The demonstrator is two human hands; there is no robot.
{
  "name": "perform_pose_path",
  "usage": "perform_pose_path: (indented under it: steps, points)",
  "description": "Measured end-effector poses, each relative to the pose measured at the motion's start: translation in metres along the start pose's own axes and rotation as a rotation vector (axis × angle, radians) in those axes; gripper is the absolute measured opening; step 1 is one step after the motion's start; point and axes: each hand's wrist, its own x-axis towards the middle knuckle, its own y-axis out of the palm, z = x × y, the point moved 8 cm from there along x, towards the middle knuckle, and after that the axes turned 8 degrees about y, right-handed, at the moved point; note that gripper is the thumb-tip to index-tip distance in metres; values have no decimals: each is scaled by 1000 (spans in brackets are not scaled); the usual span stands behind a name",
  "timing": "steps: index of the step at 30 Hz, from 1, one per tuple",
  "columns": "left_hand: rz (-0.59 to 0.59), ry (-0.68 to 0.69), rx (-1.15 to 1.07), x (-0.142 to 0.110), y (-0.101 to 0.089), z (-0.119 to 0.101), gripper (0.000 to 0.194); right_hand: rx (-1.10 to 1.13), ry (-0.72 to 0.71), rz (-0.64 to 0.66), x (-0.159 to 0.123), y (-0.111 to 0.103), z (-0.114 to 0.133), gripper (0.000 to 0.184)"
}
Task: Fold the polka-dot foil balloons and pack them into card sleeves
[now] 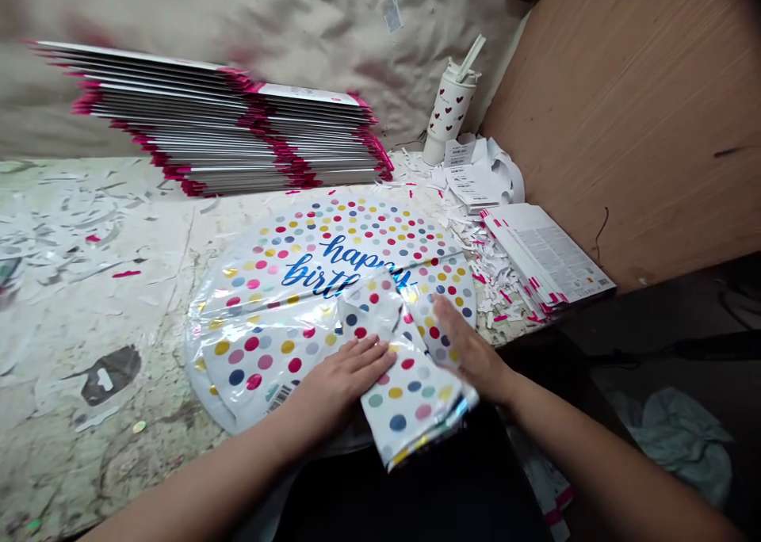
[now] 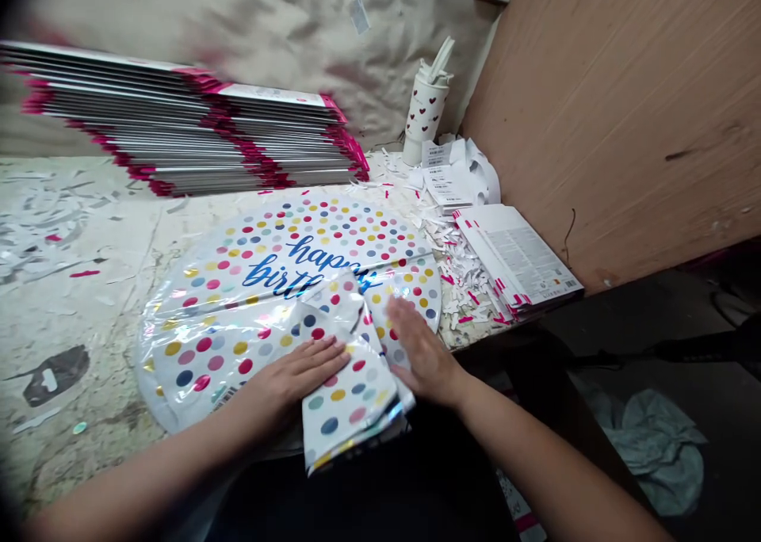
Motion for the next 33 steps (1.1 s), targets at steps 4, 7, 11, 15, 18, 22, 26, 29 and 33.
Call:
perform_pose_path:
  steps: [4,7,11,15,18,22,26,29,33]
  points:
    - [147,156,33,1,10,-15,49,-74,-476,151,-8,13,37,41]
    - [43,196,144,-7,0,-24,46,-71,-472,132,-6,9,42,27]
    - [-173,96,70,-15,-17,-21,34,140,-140,222,5,11,19,23]
    - [-115,-328,-275,-7,-23,10,22,395,290,359,13,23,-12,20]
    - [-27,-607,-465,0,-25,27,18,584,584,464,18,32,-29,18]
    - [120,-916,-699,-1,-8,46,33,453,777,489,29,26,-42,38]
    - [157,-990,-822,2,7,58,32,-61,546,18,52,-11,-19,36]
    - [161,-1017,-883,-2,4,57,30,-179,248,17,54,12,18,46]
    - [-43,-1155,-1083,-23,-22,48,40,-185,301,115,48,46,11,61]
